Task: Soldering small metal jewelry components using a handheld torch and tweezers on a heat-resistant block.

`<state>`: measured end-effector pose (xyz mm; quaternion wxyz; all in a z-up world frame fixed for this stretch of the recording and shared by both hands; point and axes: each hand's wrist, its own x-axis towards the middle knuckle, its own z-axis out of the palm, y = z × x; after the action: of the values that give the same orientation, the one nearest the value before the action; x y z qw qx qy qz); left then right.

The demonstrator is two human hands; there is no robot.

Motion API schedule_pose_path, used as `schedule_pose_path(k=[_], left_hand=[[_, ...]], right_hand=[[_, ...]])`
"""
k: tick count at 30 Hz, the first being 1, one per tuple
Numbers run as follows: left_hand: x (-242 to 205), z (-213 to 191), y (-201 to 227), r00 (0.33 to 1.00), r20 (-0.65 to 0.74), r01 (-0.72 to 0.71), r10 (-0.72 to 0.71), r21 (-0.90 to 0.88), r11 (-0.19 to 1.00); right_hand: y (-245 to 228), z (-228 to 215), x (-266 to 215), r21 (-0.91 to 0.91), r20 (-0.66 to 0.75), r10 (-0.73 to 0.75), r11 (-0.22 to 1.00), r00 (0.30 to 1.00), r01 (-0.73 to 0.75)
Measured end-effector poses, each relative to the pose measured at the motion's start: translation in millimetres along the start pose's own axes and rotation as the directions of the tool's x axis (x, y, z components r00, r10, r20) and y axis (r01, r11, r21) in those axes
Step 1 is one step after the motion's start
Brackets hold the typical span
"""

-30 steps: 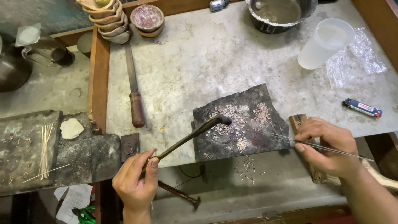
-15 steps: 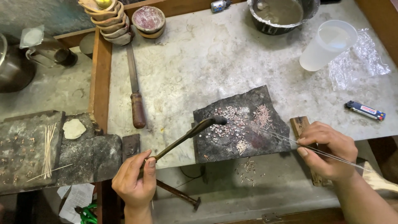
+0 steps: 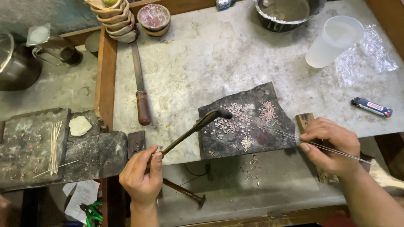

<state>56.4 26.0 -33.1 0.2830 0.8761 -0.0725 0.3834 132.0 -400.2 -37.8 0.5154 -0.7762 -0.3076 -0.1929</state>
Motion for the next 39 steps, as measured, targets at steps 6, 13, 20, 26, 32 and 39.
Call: schedule_pose_path(k=[6, 13, 20, 26, 32, 39], left_hand=[[-2, 0, -1, 1.0, 0.002, 0.009, -0.009, 0.013, 1.0], [0, -1, 1, 0.999, 0.003, 0.034, -0.034, 0.001, 0.999], [-2, -2, 1, 0.999, 0.005, 0.044, -0.045, 0.018, 0.999], [-1, -3, 5, 0.998, 0.017, 0.066, -0.066, 0.001, 0.998], [-1, -5, 9, 0.998, 0.005, 0.067, -0.067, -0.021, 0.998], [-1, -1, 9, 0.998, 0.018, 0.059, -0.059, -0.004, 0.998]], right_hand=[[3, 0, -1, 0.011, -0.002, 0.017, 1.0, 1.0, -0.017], [0, 1, 1, 0.001, -0.004, 0.031, 1.0, 1.0, -0.031], [5, 1, -1, 0.002, -0.005, 0.021, 1.0, 1.0, -0.021], [4, 0, -1, -0.003, 0.0, 0.015, 1.0, 1.0, -0.015], [4, 1, -2, -0.011, 0.005, 0.019, 1.0, 1.0, -0.019], [1, 0, 0, -0.003, 0.0, 0.008, 1.0, 1.0, -0.008]])
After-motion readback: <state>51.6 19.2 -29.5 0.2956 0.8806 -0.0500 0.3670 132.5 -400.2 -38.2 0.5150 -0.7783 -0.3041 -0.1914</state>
